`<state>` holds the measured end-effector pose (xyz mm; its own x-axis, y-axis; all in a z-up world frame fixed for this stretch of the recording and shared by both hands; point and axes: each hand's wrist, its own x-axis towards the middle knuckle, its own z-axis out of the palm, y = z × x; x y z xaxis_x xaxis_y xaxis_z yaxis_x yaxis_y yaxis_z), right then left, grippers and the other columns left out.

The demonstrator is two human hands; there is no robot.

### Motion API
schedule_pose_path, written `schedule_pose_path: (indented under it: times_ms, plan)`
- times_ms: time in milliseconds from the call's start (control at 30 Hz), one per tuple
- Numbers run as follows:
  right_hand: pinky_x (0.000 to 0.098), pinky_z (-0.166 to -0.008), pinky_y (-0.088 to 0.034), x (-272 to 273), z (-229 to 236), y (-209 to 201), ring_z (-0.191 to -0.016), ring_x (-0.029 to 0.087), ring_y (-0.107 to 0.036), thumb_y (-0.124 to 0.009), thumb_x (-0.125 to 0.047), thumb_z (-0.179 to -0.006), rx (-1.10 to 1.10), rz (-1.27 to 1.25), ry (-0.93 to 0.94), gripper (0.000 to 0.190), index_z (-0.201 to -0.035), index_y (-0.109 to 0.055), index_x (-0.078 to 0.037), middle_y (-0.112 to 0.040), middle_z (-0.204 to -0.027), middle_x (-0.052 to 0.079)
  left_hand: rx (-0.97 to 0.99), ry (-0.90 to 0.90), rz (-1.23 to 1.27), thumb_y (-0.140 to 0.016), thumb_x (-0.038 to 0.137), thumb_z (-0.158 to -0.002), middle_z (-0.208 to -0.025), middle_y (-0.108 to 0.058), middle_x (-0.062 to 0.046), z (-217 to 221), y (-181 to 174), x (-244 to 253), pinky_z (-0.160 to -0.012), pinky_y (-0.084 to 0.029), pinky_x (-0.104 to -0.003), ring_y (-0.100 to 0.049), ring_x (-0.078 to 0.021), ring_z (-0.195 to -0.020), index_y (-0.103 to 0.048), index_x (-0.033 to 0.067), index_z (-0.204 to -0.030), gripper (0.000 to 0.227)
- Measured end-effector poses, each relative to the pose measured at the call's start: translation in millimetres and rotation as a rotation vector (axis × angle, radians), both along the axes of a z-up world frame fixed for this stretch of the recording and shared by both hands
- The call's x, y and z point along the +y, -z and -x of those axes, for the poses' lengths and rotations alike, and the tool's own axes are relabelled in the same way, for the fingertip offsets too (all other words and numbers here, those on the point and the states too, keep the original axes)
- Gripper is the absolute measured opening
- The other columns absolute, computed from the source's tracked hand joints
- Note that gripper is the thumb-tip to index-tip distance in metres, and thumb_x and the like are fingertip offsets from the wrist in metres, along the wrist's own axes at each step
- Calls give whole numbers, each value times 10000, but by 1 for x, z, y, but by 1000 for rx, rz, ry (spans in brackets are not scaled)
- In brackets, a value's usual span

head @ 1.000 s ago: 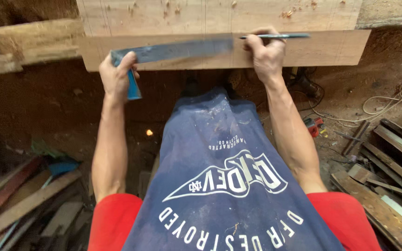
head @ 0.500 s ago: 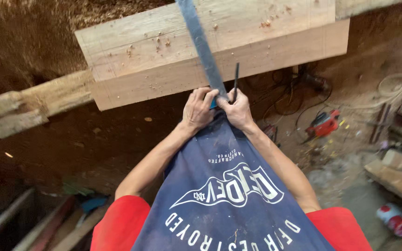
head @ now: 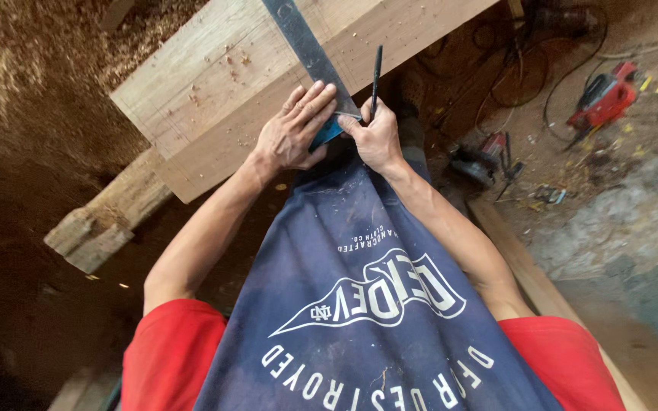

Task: The person uses a speed square and a pencil to mark lines on a wooden plank. They repeatedly position the square at various points along the wood to draw straight lines and perpendicular marks, preparing the piece for cutting.

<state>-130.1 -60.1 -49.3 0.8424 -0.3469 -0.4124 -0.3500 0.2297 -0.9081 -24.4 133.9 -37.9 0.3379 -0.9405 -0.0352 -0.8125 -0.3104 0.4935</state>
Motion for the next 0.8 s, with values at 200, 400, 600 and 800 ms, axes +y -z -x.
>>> schedule_pose_path:
  times_ms: [200,400,600,800]
  plan:
    - [245,-598,-605,5,4,-5,-679,70,-618,-834,-123,-910,-7,-53,115,456,-803,-390,-125,-524,-770,-10,-12,-32,27,-764,366,-883,-1684,-325,-154,4,9,-1,-1312,-171,-461,-264,-297,-1579,-464,-16,-1552,827]
    - [250,-611,-614,5,6,0,-689,69,-608,-835,-129,-925,-21,-49,129,468,-793,-386,-124,-538,-768,-9,-21,-36,14,-733,382,-934,-1700,-297,-135,5,7,-1,-1314,-159,-464,-236,-279,-1593,-441,-7,-1573,804]
    - [231,-616,-588,4,5,0,-707,64,-620,-829,-133,-920,10,-11,111,452,-796,-394,-133,-555,-770,-13,-10,-38,-14,-716,392,-917,-1696,-293,-140,5,4,-4,-1308,-143,-466,-223,-267,-1588,-438,1,-1569,811]
    - [214,-601,-541,0,6,2,-692,66,-613,-834,-140,-922,28,17,74,463,-789,-390,-131,-550,-755,-20,-10,-52,-13,-722,397,-907,-1700,-294,-130,6,3,-4,-1312,-143,-463,-224,-257,-1590,-443,11,-1571,817]
